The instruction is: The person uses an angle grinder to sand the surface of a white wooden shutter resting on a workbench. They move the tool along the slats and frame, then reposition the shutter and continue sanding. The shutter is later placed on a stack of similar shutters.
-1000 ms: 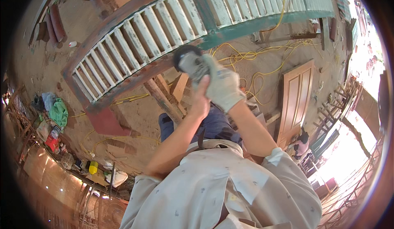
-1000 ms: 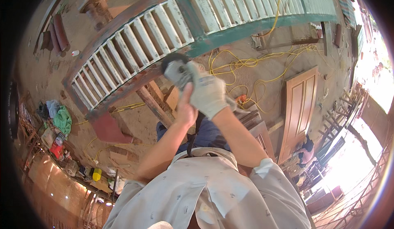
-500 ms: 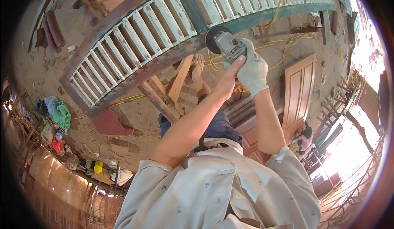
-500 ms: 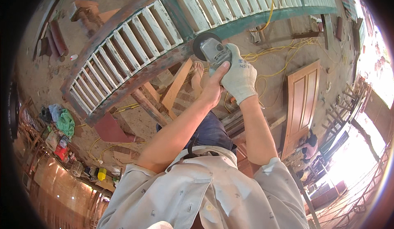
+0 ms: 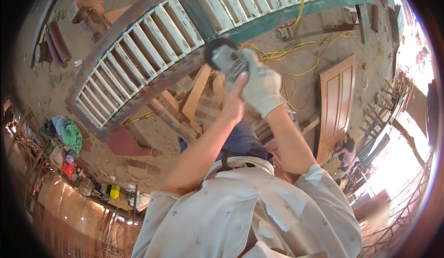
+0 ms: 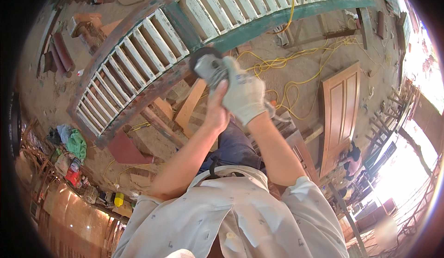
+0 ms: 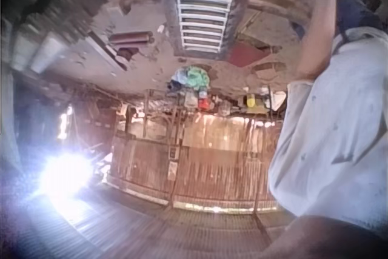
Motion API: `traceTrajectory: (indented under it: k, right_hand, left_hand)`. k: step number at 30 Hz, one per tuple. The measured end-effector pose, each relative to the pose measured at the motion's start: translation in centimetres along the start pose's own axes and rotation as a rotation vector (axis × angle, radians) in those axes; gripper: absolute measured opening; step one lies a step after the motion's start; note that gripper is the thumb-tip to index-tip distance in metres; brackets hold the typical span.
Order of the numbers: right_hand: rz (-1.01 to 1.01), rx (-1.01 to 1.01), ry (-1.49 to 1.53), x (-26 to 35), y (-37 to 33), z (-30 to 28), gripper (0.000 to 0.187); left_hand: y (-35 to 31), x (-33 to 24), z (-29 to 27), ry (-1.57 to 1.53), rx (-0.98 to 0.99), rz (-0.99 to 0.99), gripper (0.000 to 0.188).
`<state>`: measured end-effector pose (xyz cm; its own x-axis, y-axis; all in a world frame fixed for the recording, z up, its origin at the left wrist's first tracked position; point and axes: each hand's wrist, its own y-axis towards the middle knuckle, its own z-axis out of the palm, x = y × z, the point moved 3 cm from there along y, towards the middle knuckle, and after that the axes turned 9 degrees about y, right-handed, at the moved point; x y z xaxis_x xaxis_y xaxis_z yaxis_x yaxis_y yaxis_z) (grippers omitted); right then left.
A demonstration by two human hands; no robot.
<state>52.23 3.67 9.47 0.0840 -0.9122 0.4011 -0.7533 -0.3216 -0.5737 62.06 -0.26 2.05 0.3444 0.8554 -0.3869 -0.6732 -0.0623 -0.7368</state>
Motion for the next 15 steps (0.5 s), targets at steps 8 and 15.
traceTrajectory:
  k: [8,15]
  right_hand:
    - [0.08,-0.273,0.052,-11.4,0.8,-7.7,0.085]
    - [0.094,-0.345,0.775,-20.2,-6.4,-9.9,0.064]
  left_hand:
    - [3.2,3.7,11.0,0.172,0.314,-0.334,0.065]
    - [-4.5,8.0,5.4,1.126,0.474,0.206,0.074]
